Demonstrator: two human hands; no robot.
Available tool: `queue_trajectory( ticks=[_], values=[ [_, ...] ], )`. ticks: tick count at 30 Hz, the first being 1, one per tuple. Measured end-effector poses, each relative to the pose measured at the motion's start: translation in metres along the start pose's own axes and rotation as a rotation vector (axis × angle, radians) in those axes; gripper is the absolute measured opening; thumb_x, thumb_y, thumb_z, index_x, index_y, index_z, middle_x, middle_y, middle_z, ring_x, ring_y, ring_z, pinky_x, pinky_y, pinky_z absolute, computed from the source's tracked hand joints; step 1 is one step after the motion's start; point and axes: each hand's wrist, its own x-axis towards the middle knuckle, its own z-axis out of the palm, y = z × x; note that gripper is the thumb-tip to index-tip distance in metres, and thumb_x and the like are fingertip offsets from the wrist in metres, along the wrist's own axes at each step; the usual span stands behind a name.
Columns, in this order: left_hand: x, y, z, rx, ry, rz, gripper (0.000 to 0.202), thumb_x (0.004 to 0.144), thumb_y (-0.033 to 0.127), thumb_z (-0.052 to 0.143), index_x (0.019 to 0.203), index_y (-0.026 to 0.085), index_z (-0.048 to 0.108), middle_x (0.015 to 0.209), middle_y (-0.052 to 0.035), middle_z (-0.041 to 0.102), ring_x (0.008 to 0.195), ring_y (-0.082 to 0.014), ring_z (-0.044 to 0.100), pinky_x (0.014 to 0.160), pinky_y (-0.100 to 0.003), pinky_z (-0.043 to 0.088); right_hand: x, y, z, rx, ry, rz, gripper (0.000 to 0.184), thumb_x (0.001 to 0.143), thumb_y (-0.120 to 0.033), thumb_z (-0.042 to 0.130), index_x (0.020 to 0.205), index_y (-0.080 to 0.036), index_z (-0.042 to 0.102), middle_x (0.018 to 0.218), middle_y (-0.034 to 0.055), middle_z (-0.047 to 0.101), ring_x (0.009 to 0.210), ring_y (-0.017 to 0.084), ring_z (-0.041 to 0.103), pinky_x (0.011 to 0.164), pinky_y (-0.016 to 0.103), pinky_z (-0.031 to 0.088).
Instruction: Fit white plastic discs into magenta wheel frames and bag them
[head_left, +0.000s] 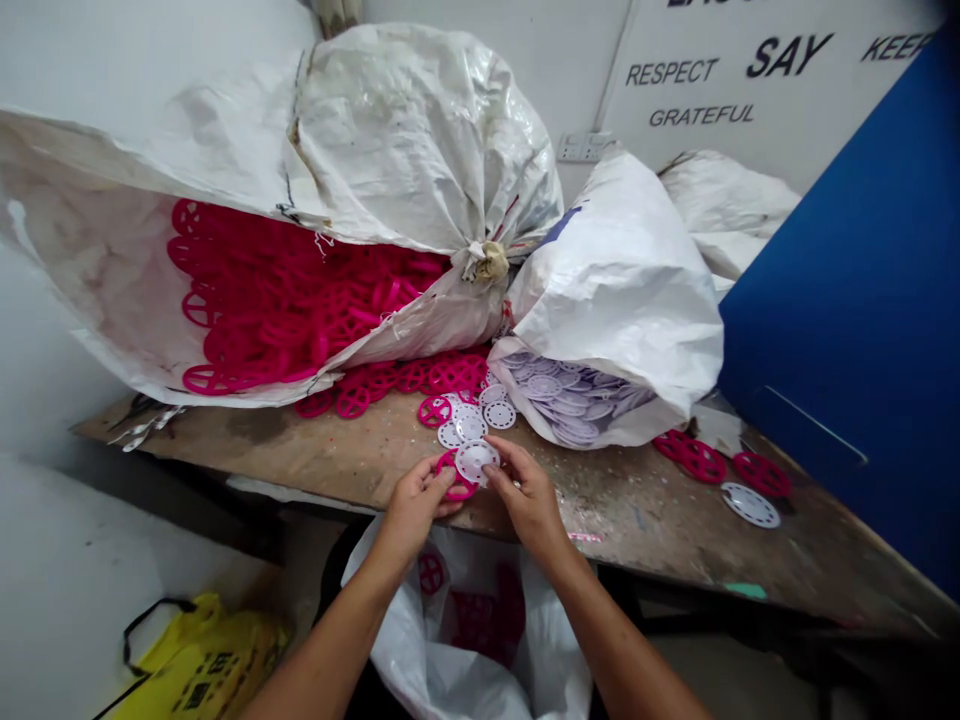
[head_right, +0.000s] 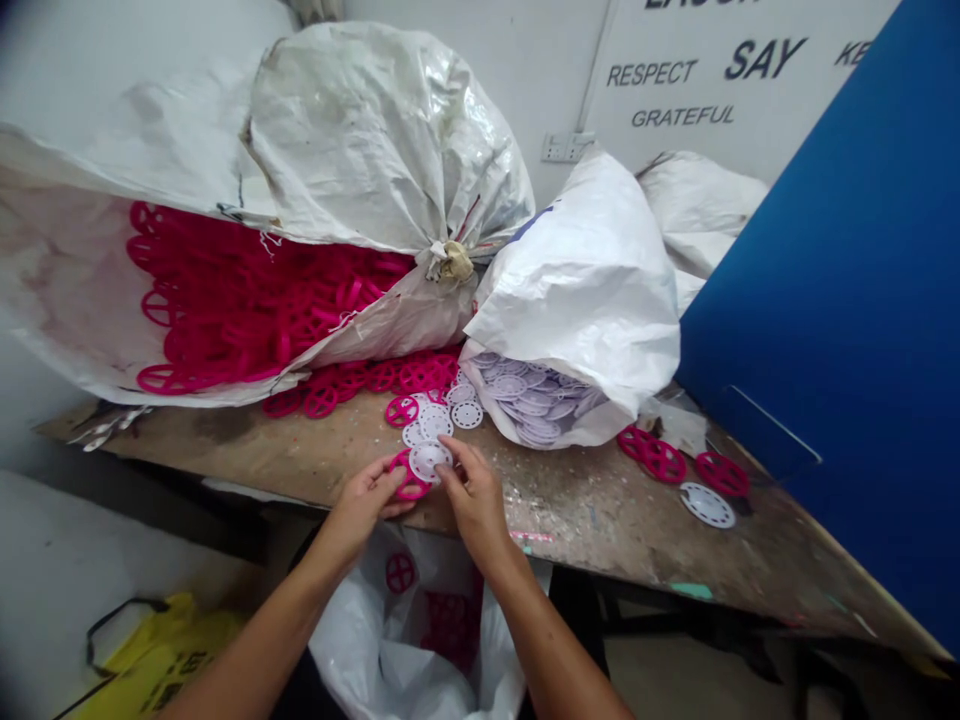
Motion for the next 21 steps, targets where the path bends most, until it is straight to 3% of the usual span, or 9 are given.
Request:
queue_trajectory(
  ticks=[6,12,16,19,21],
  values=[
    [-0.001,-0.001,0.006,0.006,-0.033,0.008,0.049,0.076,0.045,0.063,0.112,0.013,0.058,0.095,-0.0103,0.069,0.079,-0.0187,0.068,0.069,-0.03,0.055,0.004,-0.004,-0.014,0.138,-0.026,0.092,0.042,0.08,-0.03,0.058,0.121,-0.02,0.06,0.098,0.0056,0.064,0.074,0.016,0.056,0.065,0.028,0.047],
    [-0.004,-0.002,0.011,0.022,-0.046,0.054,0.047,0.079,0.044,0.059,0.114,0.013,0.057,0.104,-0.0105,0.067,0.087,-0.0198,0.065,0.072,-0.031,0.056,-0.004,-0.006,-0.01,-0.161,-0.094,-0.111,0.037,0.083,-0.027,0.057,0.12,-0.025,0.062,0.092,0.0054,0.06,0.082,0.018,0.057,0.074,0.03,0.047],
    [-0.006,-0.005,0.009,0.132,-0.088,0.144,0.042,0.083,0.044,0.053,0.113,0.016,0.06,0.106,-0.0083,0.067,0.09,-0.0219,0.064,0.071,-0.031,0.055,-0.008,-0.01,-0.006,-0.229,-0.111,-0.186,0.03,0.088,-0.027,0.05,0.114,-0.025,0.066,0.1,0.0079,0.062,0.093,0.02,0.059,0.081,0.032,0.047],
    [-0.009,-0.002,0.007,0.328,-0.058,0.291,0.035,0.085,0.04,0.051,0.108,0.017,0.064,0.105,-0.0071,0.069,0.094,-0.0221,0.063,0.082,-0.032,0.051,-0.005,-0.013,-0.006,-0.179,-0.198,-0.14,0.028,0.089,-0.028,0.049,0.107,-0.021,0.068,0.093,0.0067,0.067,0.089,0.019,0.061,0.079,0.031,0.047],
    [-0.011,0.0,0.008,0.403,-0.031,0.359,0.032,0.086,0.038,0.05,0.105,0.017,0.066,0.106,-0.0072,0.069,0.1,-0.0223,0.061,0.09,-0.033,0.047,-0.003,-0.013,-0.006,-0.136,-0.187,-0.113,0.025,0.088,-0.029,0.05,0.102,-0.021,0.069,0.093,0.0058,0.068,0.088,0.019,0.061,0.079,0.03,0.046]
  ],
)
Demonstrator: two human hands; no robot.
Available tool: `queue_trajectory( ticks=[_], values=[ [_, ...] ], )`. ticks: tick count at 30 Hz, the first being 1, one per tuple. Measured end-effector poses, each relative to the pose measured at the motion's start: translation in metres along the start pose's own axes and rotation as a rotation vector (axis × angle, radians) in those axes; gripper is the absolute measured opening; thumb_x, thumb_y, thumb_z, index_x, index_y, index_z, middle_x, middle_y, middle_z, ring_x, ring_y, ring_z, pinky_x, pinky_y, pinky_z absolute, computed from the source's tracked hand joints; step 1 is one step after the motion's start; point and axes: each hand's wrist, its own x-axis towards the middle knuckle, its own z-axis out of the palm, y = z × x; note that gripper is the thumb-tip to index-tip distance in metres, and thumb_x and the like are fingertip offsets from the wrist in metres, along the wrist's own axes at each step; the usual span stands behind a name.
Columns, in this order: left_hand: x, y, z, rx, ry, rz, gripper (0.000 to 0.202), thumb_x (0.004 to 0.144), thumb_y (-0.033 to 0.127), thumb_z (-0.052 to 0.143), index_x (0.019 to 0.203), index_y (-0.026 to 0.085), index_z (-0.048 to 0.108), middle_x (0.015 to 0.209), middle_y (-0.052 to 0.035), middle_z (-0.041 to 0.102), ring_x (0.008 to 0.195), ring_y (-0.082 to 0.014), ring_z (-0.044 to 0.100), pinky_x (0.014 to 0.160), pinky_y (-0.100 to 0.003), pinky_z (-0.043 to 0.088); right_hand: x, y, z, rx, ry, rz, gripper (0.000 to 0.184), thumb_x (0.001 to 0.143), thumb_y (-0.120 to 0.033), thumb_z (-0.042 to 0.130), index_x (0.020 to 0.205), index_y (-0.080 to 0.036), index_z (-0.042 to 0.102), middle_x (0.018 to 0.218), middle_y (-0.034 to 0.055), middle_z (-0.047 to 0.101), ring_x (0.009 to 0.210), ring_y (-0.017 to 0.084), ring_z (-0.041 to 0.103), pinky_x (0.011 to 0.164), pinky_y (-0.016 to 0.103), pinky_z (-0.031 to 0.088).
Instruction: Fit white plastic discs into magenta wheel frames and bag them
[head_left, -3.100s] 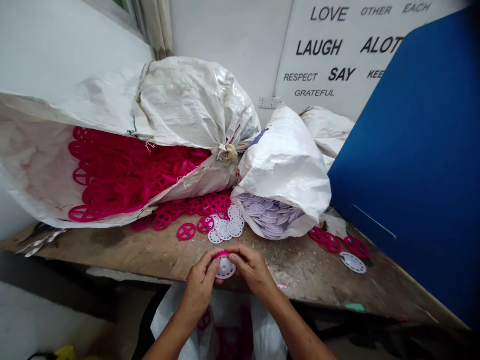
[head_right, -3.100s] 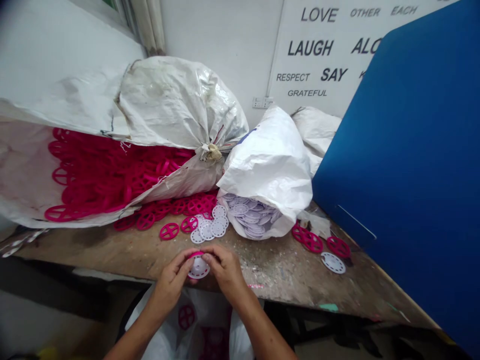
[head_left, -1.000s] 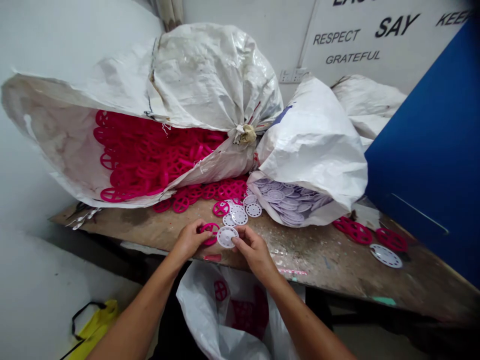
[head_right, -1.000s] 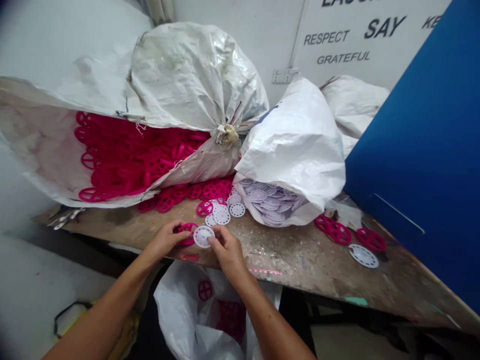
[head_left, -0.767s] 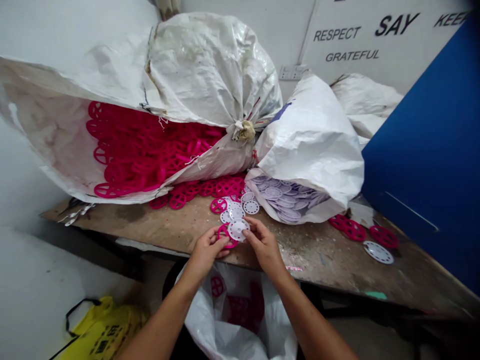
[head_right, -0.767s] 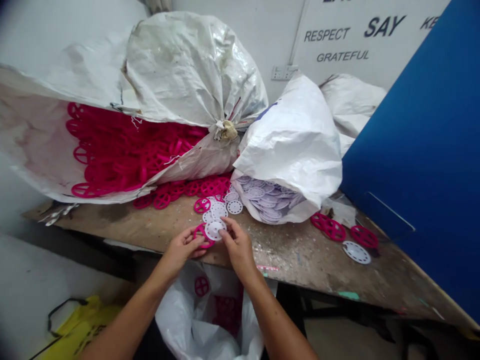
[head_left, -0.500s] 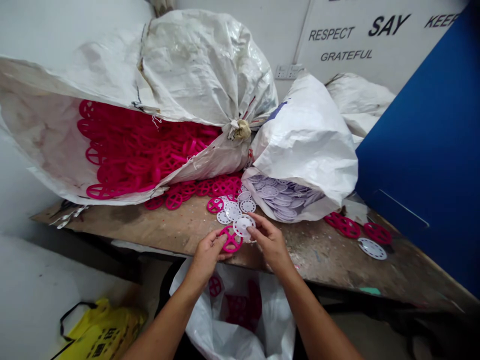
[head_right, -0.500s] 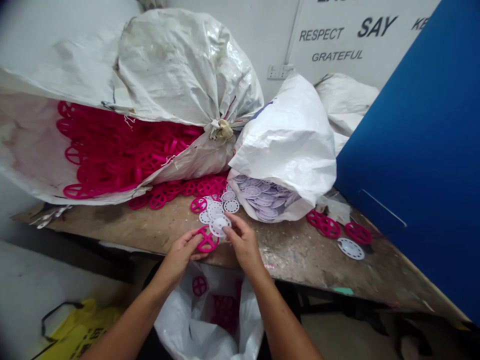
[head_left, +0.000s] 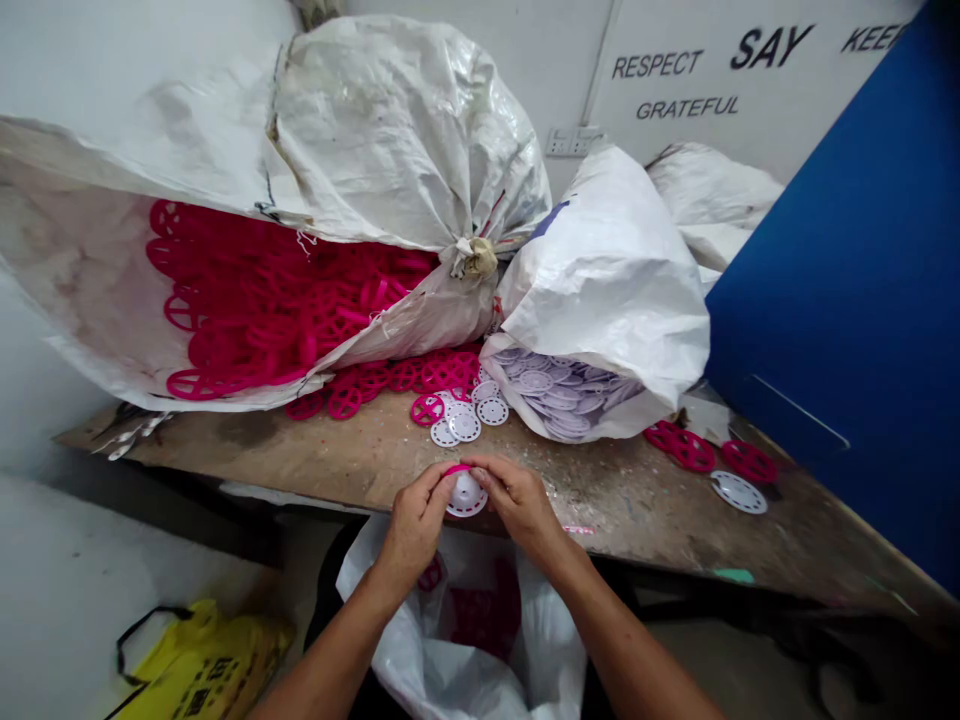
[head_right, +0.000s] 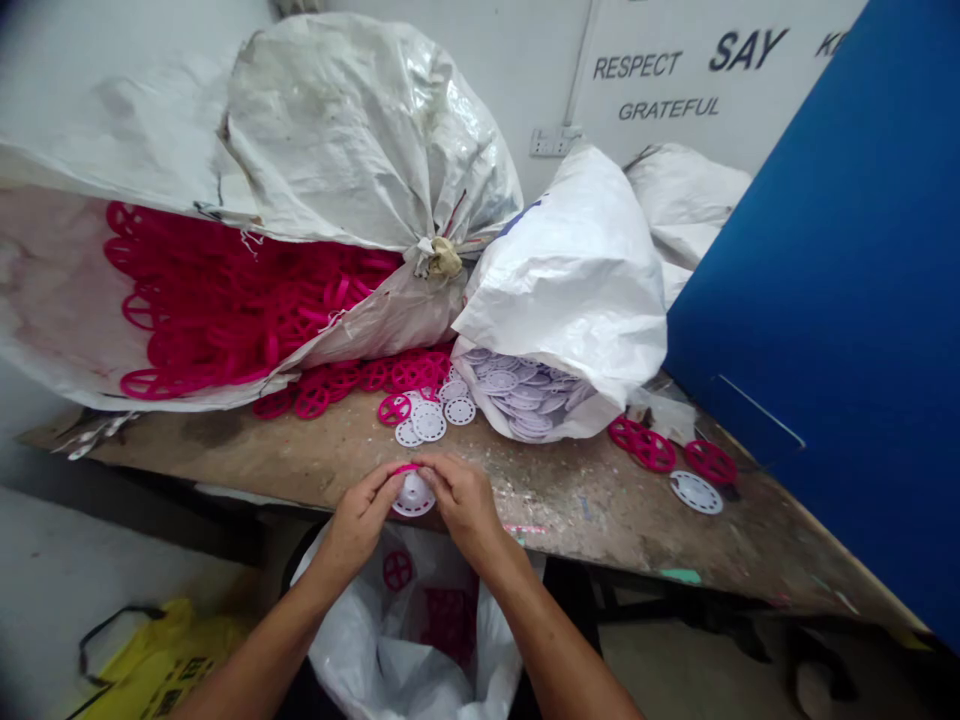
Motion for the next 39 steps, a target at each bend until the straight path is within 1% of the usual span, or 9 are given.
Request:
queue_trajectory(
  ticks=[5,9,13,18,20,24,30,34,39],
  values=[
    [-0.004,-0.003,0.004,-0.248,-0.13,-0.167,0.044,0.084,0.04,0.053,0.122,0.019,0.052,0.106,-0.0085,0.068,0.089,-0.0213,0.066,0.072,-0.031,0.054,-0.002,0.002,-0.002,0.267,0.01,0.194,0.025,0.088,-0.033,0.05,0.105,-0.02,0.063,0.081,0.0022,0.065,0.063,0.013,0.057,0.059,0.025,0.046],
    [-0.012,-0.01,0.005,-0.271,-0.142,-0.224,0.045,0.08,0.039,0.059,0.118,0.017,0.051,0.093,-0.0072,0.069,0.075,-0.0183,0.068,0.065,-0.028,0.054,-0.014,0.003,-0.004,0.425,-0.156,0.222,0.033,0.081,-0.029,0.061,0.113,-0.022,0.056,0.09,0.0018,0.064,0.074,0.014,0.058,0.062,0.023,0.046],
    [-0.027,-0.013,0.002,-0.217,-0.185,-0.26,0.042,0.081,0.04,0.056,0.115,0.016,0.051,0.088,-0.0064,0.067,0.067,-0.0164,0.067,0.058,-0.025,0.052,-0.024,0.001,-0.011,0.346,-0.251,0.227,0.03,0.08,-0.029,0.062,0.109,-0.021,0.056,0.08,-0.0008,0.062,0.068,0.012,0.056,0.058,0.021,0.043],
    [-0.032,-0.005,-0.015,-0.008,-0.449,-0.301,0.047,0.075,0.036,0.064,0.118,0.018,0.054,0.087,-0.0047,0.069,0.059,-0.0143,0.064,0.052,-0.023,0.047,0.008,0.003,-0.025,0.045,-0.306,0.138,0.025,0.082,-0.032,0.06,0.104,-0.019,0.064,0.086,0.0017,0.066,0.076,0.015,0.059,0.066,0.024,0.044],
    [-0.016,-0.003,-0.025,0.203,-0.364,-0.175,0.039,0.076,0.033,0.063,0.112,0.02,0.06,0.085,-0.0033,0.07,0.057,-0.0137,0.061,0.055,-0.024,0.047,0.033,0.009,-0.022,-0.21,-0.159,0.118,0.022,0.086,-0.03,0.054,0.1,-0.018,0.066,0.088,0.0035,0.067,0.08,0.016,0.06,0.071,0.025,0.044],
    [0.046,-0.01,-0.042,0.557,0.089,0.123,0.019,0.083,0.025,0.052,0.093,0.02,0.067,0.094,-0.0052,0.067,0.081,-0.0187,0.062,0.079,-0.031,0.046,0.068,0.029,-0.002,-0.489,-0.035,0.119,0.026,0.085,-0.029,0.055,0.107,-0.018,0.065,0.11,0.01,0.063,0.097,0.021,0.059,0.084,0.029,0.041],
    [0.123,-0.031,-0.043,0.564,0.216,0.13,0.035,0.076,0.015,0.061,0.111,0.02,0.063,0.109,-0.0099,0.064,0.107,-0.0258,0.054,0.097,-0.04,0.036,0.077,0.046,0.008,-0.528,-0.08,0.107,0.023,0.08,-0.027,0.061,0.101,-0.021,0.068,0.111,0.009,0.062,0.096,0.023,0.059,0.083,0.03,0.04],
    [0.132,-0.035,-0.043,0.5,0.238,0.092,0.051,0.064,0.009,0.069,0.112,0.023,0.063,0.099,-0.0079,0.066,0.104,-0.028,0.055,0.097,-0.043,0.035,0.08,0.051,0.001,-0.481,-0.039,0.135,0.03,0.072,-0.015,0.064,0.101,-0.021,0.066,0.103,0.007,0.063,0.09,0.021,0.059,0.079,0.029,0.041],
    [0.106,-0.037,-0.057,0.299,0.282,0.02,0.028,0.073,0.021,0.06,0.1,0.019,0.064,0.095,-0.0073,0.065,0.093,-0.0238,0.061,0.086,-0.039,0.046,0.076,0.048,-0.013,-0.324,0.02,0.18,0.027,0.073,-0.018,0.058,0.099,-0.019,0.061,0.079,0.0007,0.059,0.071,0.016,0.056,0.066,0.026,0.043]
  ],
)
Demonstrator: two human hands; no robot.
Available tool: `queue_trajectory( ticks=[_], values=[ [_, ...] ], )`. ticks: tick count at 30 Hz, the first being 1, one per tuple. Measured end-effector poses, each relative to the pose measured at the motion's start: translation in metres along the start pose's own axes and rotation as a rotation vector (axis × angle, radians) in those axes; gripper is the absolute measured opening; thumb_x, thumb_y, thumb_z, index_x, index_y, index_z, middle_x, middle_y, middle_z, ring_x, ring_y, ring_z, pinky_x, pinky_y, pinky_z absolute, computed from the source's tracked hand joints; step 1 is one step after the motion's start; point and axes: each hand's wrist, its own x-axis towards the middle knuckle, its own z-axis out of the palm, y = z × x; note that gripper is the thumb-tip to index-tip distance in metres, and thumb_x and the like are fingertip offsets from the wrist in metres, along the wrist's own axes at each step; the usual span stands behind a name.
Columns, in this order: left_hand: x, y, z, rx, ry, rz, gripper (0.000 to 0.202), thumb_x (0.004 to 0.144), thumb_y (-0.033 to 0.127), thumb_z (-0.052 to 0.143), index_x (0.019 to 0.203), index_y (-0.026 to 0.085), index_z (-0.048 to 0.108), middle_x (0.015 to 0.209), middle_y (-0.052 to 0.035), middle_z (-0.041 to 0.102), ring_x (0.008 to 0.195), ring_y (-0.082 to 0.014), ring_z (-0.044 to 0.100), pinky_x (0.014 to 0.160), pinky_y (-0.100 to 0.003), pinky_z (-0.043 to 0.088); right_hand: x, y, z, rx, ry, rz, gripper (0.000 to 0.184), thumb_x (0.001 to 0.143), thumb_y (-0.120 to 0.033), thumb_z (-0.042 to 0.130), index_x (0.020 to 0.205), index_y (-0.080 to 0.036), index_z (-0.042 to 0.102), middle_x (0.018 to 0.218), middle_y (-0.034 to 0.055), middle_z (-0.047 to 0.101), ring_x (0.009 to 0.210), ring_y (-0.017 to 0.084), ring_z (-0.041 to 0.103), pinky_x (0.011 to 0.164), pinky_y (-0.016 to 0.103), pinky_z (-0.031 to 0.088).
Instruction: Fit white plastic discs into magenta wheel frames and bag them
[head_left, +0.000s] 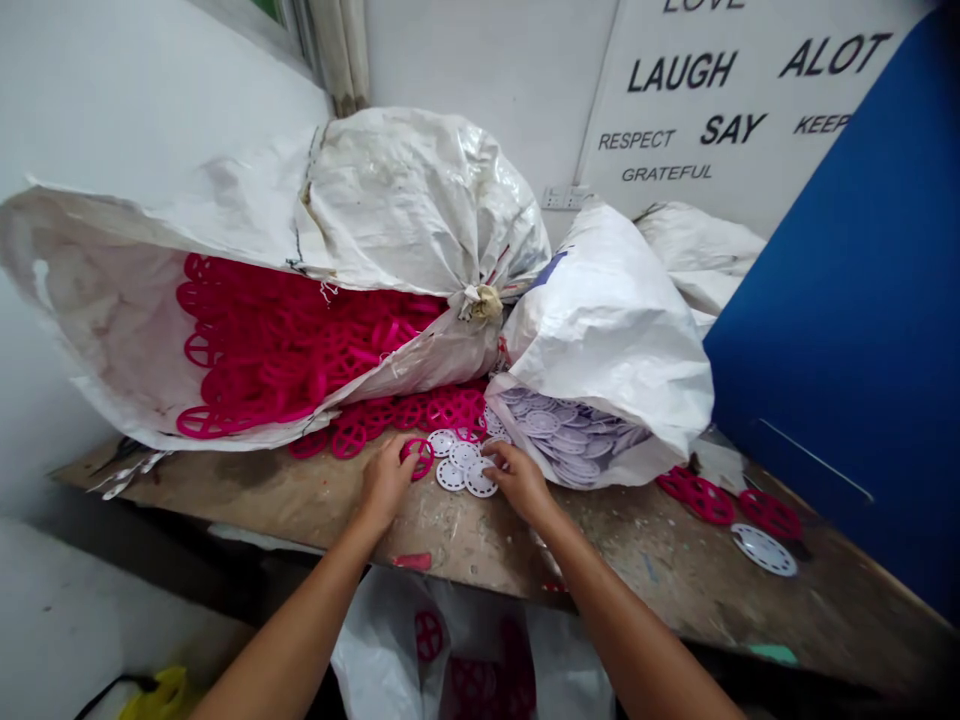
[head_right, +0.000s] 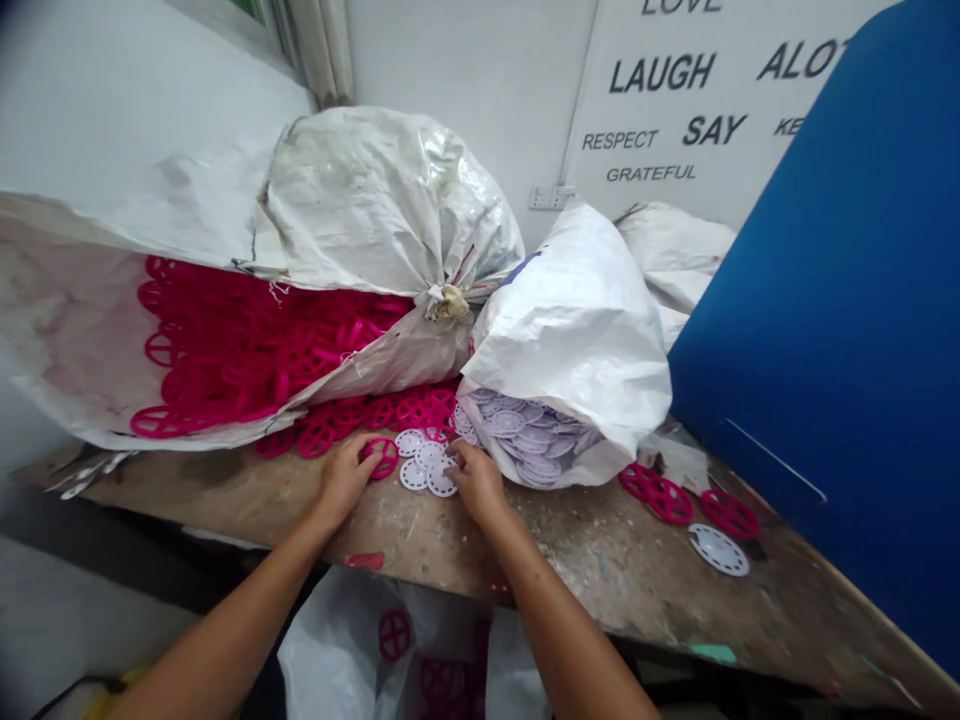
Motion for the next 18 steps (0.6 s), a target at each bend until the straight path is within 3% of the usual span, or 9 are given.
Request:
queue_trajectory(
  ticks=[4,7,11,15,18],
  values=[
    [-0.042,0.005,-0.003,-0.202,-0.05,-0.147,0.032,0.076,0.035,0.057,0.102,0.017,0.056,0.086,-0.0053,0.067,0.07,-0.018,0.066,0.061,-0.03,0.054,-0.024,-0.017,-0.008,0.389,0.02,0.033,0.025,0.08,-0.03,0.053,0.101,-0.018,0.057,0.074,-0.0014,0.054,0.056,0.011,0.049,0.052,0.023,0.042],
    [-0.076,0.024,0.007,-0.475,-0.181,-0.276,0.04,0.074,0.038,0.062,0.106,0.016,0.052,0.09,-0.0066,0.069,0.071,-0.0163,0.068,0.063,-0.028,0.055,-0.045,-0.033,-0.005,0.711,0.058,0.027,0.026,0.078,-0.034,0.059,0.099,-0.019,0.058,0.08,0.0002,0.057,0.059,0.011,0.049,0.052,0.022,0.041],
    [-0.103,0.044,0.018,-0.732,-0.25,-0.378,0.046,0.077,0.04,0.064,0.114,0.015,0.053,0.096,-0.0072,0.068,0.081,-0.015,0.066,0.071,-0.026,0.055,-0.062,-0.038,0.005,0.6,0.048,-0.007,0.023,0.079,-0.032,0.059,0.098,-0.019,0.064,0.084,0.0027,0.058,0.066,0.012,0.05,0.058,0.024,0.042],
    [-0.109,0.043,0.018,-0.646,-0.271,-0.342,0.043,0.082,0.046,0.055,0.112,0.016,0.057,0.103,-0.009,0.067,0.085,-0.0193,0.065,0.065,-0.028,0.056,-0.071,-0.035,0.006,0.409,0.056,-0.095,0.021,0.081,-0.03,0.057,0.096,-0.021,0.07,0.093,0.0053,0.058,0.078,0.016,0.055,0.069,0.027,0.045],
    [-0.111,0.04,0.014,-0.502,-0.275,-0.204,0.037,0.085,0.042,0.052,0.111,0.017,0.061,0.107,-0.0083,0.066,0.094,-0.0218,0.063,0.073,-0.03,0.054,-0.075,-0.036,0.004,0.433,-0.049,-0.07,0.022,0.085,-0.031,0.053,0.098,-0.02,0.067,0.084,0.0036,0.061,0.071,0.015,0.056,0.063,0.025,0.045]
  ],
)
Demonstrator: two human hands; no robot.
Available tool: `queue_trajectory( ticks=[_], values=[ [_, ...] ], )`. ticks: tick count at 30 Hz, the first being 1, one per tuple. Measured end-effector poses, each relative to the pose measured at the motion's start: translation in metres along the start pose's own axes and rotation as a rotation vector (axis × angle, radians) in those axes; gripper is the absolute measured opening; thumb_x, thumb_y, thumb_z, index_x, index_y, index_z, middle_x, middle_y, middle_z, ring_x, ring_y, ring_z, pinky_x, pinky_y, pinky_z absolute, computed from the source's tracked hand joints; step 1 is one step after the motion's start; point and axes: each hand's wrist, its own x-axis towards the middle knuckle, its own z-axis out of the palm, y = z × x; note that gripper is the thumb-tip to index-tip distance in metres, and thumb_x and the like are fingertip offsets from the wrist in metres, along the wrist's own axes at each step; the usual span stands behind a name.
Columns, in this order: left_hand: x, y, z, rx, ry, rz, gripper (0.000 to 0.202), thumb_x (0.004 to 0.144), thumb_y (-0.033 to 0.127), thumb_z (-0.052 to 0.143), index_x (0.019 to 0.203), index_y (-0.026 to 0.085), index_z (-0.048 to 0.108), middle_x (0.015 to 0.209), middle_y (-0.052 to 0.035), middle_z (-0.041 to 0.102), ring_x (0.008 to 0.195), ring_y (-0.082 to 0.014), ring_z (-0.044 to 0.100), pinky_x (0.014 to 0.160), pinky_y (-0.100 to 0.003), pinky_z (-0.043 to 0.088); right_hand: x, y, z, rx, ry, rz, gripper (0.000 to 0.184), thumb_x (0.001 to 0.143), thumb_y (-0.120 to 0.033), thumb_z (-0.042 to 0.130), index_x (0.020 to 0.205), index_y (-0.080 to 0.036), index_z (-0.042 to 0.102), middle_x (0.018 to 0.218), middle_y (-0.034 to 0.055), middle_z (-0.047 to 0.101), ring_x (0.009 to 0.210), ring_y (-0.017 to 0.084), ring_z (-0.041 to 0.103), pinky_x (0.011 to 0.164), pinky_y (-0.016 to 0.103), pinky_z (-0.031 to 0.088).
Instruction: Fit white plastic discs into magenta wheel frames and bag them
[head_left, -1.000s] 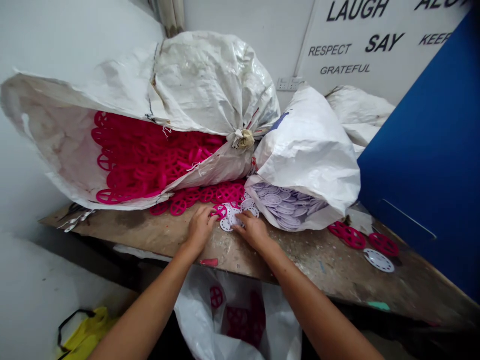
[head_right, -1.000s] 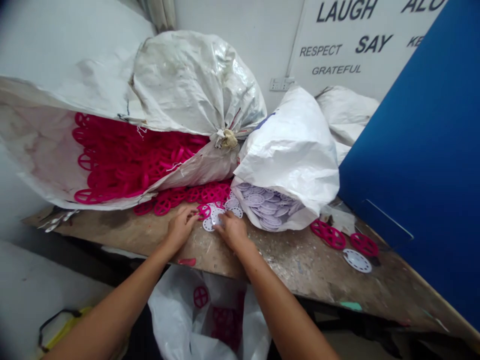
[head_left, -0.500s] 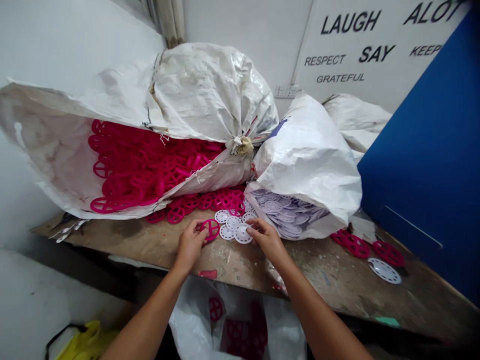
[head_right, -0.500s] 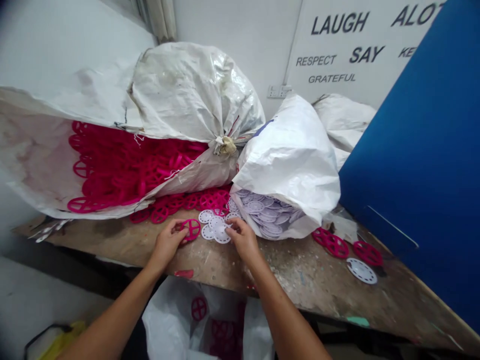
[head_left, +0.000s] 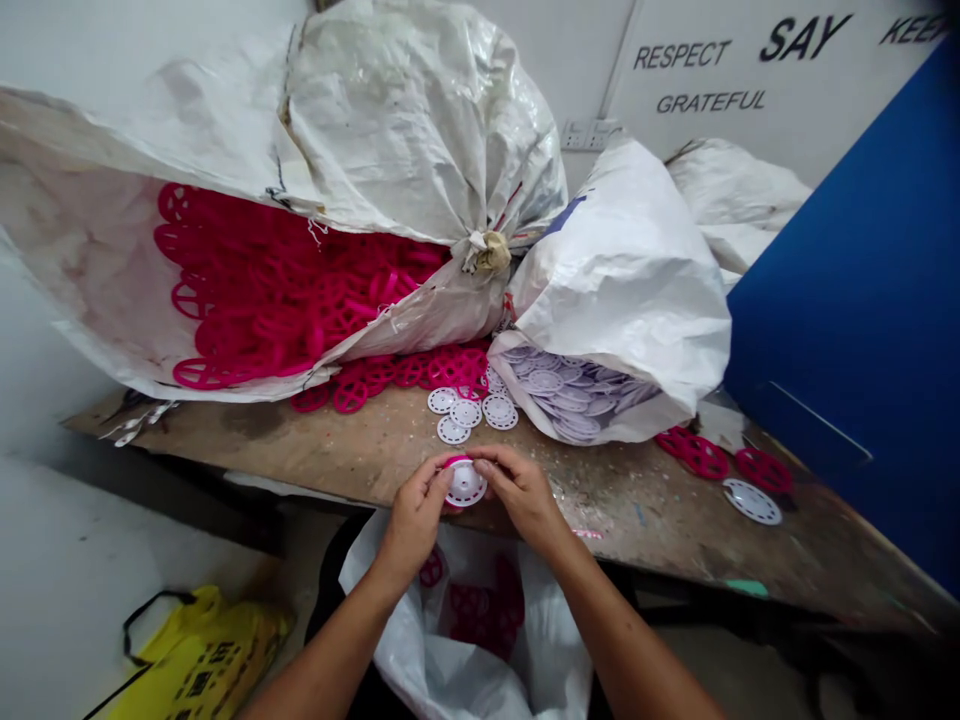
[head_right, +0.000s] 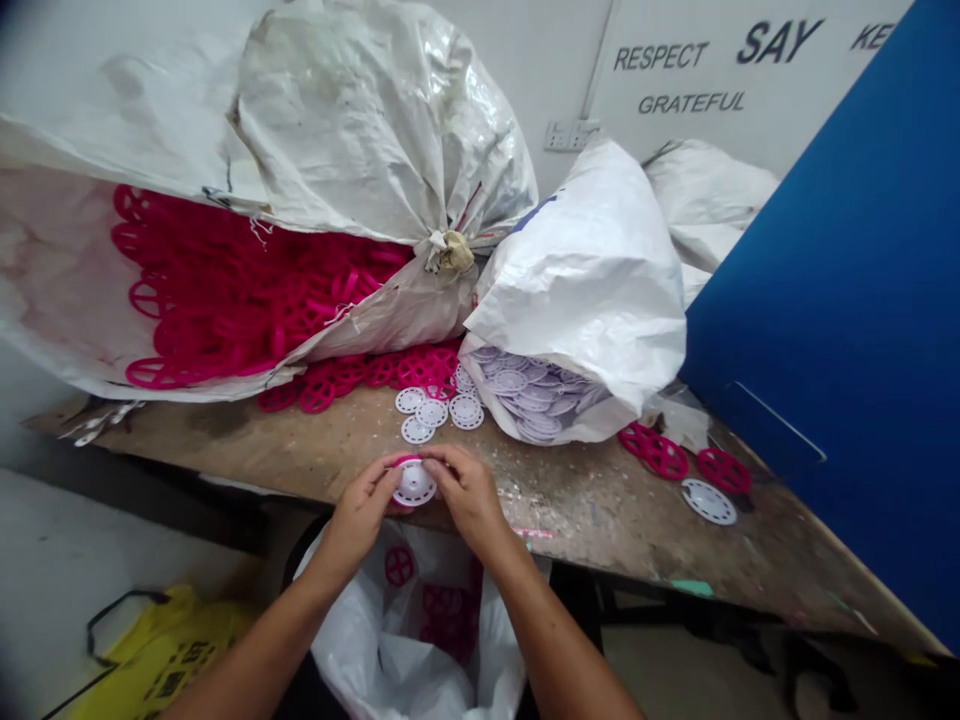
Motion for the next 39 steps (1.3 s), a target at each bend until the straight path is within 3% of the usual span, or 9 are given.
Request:
queue_trajectory(
  ticks=[4,11,16,21,25,27,29,34,39],
  values=[
    [-0.003,0.001,-0.001,0.129,0.026,0.104,0.034,0.086,0.037,0.05,0.11,0.017,0.064,0.11,-0.008,0.067,0.104,-0.0223,0.059,0.09,-0.033,0.048,-0.003,-0.005,-0.003,0.054,-0.055,0.065,0.022,0.086,-0.033,0.052,0.098,-0.019,0.064,0.071,-0.0006,0.059,0.055,0.011,0.05,0.053,0.023,0.04],
    [-0.013,0.001,0.0,-0.028,-0.152,-0.124,0.05,0.079,0.035,0.06,0.124,0.017,0.047,0.103,-0.0089,0.067,0.077,-0.0184,0.068,0.065,-0.027,0.054,-0.016,-0.002,-0.009,0.285,-0.187,0.162,0.032,0.079,-0.031,0.062,0.109,-0.021,0.055,0.085,-0.0002,0.061,0.065,0.011,0.057,0.06,0.023,0.046],
    [-0.029,-0.007,-0.001,0.035,-0.167,-0.12,0.041,0.081,0.037,0.056,0.117,0.018,0.051,0.092,-0.0064,0.068,0.067,-0.0163,0.067,0.057,-0.024,0.051,-0.03,0.0,-0.013,0.197,-0.263,0.132,0.028,0.079,-0.03,0.063,0.105,-0.021,0.055,0.076,-0.0017,0.061,0.065,0.011,0.055,0.056,0.02,0.042],
    [-0.033,-0.004,-0.02,0.189,-0.416,-0.201,0.051,0.074,0.033,0.065,0.123,0.023,0.053,0.092,-0.005,0.069,0.059,-0.0136,0.064,0.05,-0.021,0.046,0.003,-0.003,-0.028,-0.051,-0.304,0.032,0.023,0.08,-0.031,0.061,0.1,-0.019,0.063,0.085,0.0013,0.066,0.074,0.014,0.059,0.064,0.024,0.044],
    [0.008,0.011,-0.064,0.595,-0.043,0.134,0.026,0.079,0.031,0.057,0.101,0.021,0.066,0.09,-0.0043,0.069,0.073,-0.0165,0.063,0.065,-0.026,0.049,0.059,0.006,-0.019,-0.562,-0.048,-0.062,0.024,0.089,-0.028,0.046,0.101,-0.018,0.064,0.095,0.0049,0.068,0.087,0.018,0.062,0.076,0.028,0.045],
    [0.038,0.018,-0.094,0.782,0.265,0.268,0.019,0.08,0.027,0.053,0.092,0.02,0.066,0.09,-0.005,0.066,0.08,-0.0192,0.061,0.077,-0.032,0.048,0.079,0.013,-0.008,-0.724,-0.024,-0.082,0.027,0.088,-0.027,0.049,0.109,-0.017,0.063,0.109,0.0092,0.065,0.096,0.021,0.06,0.081,0.031,0.044],
    [0.065,0.02,-0.124,0.824,0.391,0.296,0.019,0.079,0.024,0.051,0.091,0.018,0.065,0.098,-0.0082,0.061,0.091,-0.0228,0.058,0.086,-0.038,0.044,0.09,0.018,0.001,-0.781,-0.052,-0.103,0.03,0.084,-0.028,0.056,0.111,-0.016,0.063,0.118,0.0133,0.061,0.102,0.025,0.058,0.083,0.033,0.043],
    [0.1,0.015,-0.16,0.822,0.397,0.299,0.006,0.066,0.018,0.065,0.071,0.02,0.064,0.088,-0.0061,0.059,0.096,-0.026,0.053,0.094,-0.041,0.038,0.092,0.023,0.008,-0.917,-0.118,-0.145,0.021,0.083,-0.028,0.059,0.096,-0.015,0.068,0.096,0.0143,0.067,0.09,0.026,0.06,0.08,0.034,0.04],
    [0.087,0.007,-0.129,0.664,0.345,0.276,0.005,0.074,0.024,0.06,0.072,0.02,0.062,0.089,-0.0052,0.059,0.096,-0.0239,0.054,0.092,-0.039,0.04,0.084,0.02,-0.008,-0.949,-0.08,-0.17,0.025,0.09,-0.025,0.046,0.092,-0.016,0.069,0.091,0.0133,0.066,0.086,0.024,0.06,0.079,0.035,0.04]
  ],
)
